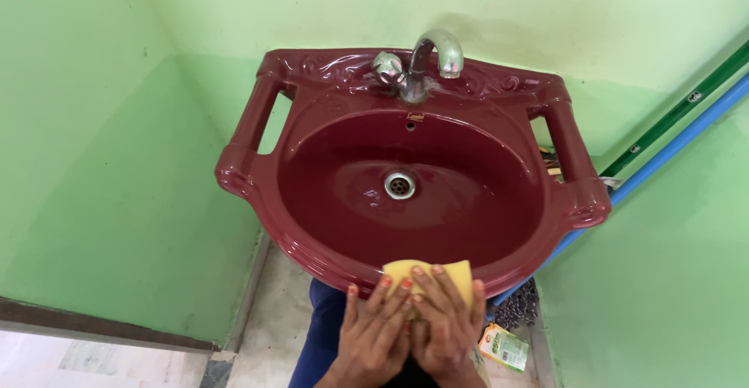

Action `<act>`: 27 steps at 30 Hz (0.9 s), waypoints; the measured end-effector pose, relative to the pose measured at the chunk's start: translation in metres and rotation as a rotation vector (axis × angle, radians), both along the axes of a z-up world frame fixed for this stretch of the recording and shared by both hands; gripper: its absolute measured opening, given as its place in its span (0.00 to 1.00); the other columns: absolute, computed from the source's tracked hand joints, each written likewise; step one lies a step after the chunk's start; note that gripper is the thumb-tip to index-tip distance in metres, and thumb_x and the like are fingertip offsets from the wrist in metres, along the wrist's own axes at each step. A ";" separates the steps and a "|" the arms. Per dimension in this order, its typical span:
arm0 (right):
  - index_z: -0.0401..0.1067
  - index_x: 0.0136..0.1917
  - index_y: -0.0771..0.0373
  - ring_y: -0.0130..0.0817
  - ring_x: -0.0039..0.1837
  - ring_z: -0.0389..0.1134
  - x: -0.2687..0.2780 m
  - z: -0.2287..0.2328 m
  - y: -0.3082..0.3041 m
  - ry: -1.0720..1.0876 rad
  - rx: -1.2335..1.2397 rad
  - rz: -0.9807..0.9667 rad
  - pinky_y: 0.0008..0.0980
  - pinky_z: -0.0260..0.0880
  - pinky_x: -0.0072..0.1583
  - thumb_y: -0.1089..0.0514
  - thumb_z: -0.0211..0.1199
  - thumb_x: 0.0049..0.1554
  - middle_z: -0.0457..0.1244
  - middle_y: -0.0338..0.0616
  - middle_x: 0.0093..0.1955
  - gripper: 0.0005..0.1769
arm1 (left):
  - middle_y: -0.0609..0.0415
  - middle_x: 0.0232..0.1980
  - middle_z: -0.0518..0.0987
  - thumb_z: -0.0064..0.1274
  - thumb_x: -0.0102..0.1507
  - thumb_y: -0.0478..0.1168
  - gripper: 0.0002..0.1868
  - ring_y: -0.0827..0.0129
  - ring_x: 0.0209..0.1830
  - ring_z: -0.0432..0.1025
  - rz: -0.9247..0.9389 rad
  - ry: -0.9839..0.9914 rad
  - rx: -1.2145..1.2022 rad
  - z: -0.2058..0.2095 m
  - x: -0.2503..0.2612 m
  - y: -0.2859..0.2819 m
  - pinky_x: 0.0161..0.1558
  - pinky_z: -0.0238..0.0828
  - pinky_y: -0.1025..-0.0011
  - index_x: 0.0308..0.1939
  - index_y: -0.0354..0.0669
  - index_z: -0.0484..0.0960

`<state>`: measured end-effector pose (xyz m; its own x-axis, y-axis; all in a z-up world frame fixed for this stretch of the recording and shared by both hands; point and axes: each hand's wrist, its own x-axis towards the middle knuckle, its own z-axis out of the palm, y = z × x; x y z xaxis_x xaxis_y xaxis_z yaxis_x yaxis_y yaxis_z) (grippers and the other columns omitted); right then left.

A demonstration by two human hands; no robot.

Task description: The person scrubs a maroon wall-mounted sink with a yellow sponge, focusing on the basin, faucet, and surrounding surfaces. The person repeatedly wipes the sink's interior and exterior edges while water runs from the tap.

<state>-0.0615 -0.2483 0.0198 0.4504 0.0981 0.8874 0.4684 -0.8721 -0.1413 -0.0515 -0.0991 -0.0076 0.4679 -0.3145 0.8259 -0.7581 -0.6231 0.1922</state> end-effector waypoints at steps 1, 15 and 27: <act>0.64 0.54 0.57 0.43 0.73 0.65 0.003 -0.001 -0.006 -0.024 0.032 0.002 0.51 0.35 0.83 0.57 0.47 0.67 0.69 0.43 0.64 0.05 | 0.50 0.69 0.77 0.50 0.66 0.36 0.18 0.55 0.77 0.64 -0.003 -0.016 0.031 0.004 -0.001 -0.006 0.79 0.34 0.43 0.60 0.35 0.79; 0.62 0.55 0.62 0.47 0.74 0.67 0.005 0.007 -0.073 0.024 0.319 0.070 0.54 0.47 0.84 0.70 0.48 0.66 0.69 0.46 0.61 0.07 | 0.50 0.75 0.73 0.48 0.69 0.46 0.24 0.63 0.80 0.61 -0.054 -0.050 0.186 0.047 -0.006 -0.068 0.77 0.34 0.38 0.66 0.39 0.79; 0.68 0.54 0.59 0.47 0.71 0.68 0.007 0.002 -0.080 0.052 0.226 0.075 0.52 0.53 0.80 0.68 0.50 0.62 0.70 0.47 0.59 0.10 | 0.49 0.73 0.74 0.37 0.73 0.45 0.22 0.65 0.78 0.64 0.168 -0.149 0.286 0.036 -0.016 -0.078 0.74 0.41 0.43 0.62 0.42 0.81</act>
<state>-0.0542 -0.3283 0.0220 0.4951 -0.0656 0.8663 0.5173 -0.7789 -0.3546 -0.0675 -0.1776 0.0289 0.4136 -0.4719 0.7786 -0.6472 -0.7539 -0.1131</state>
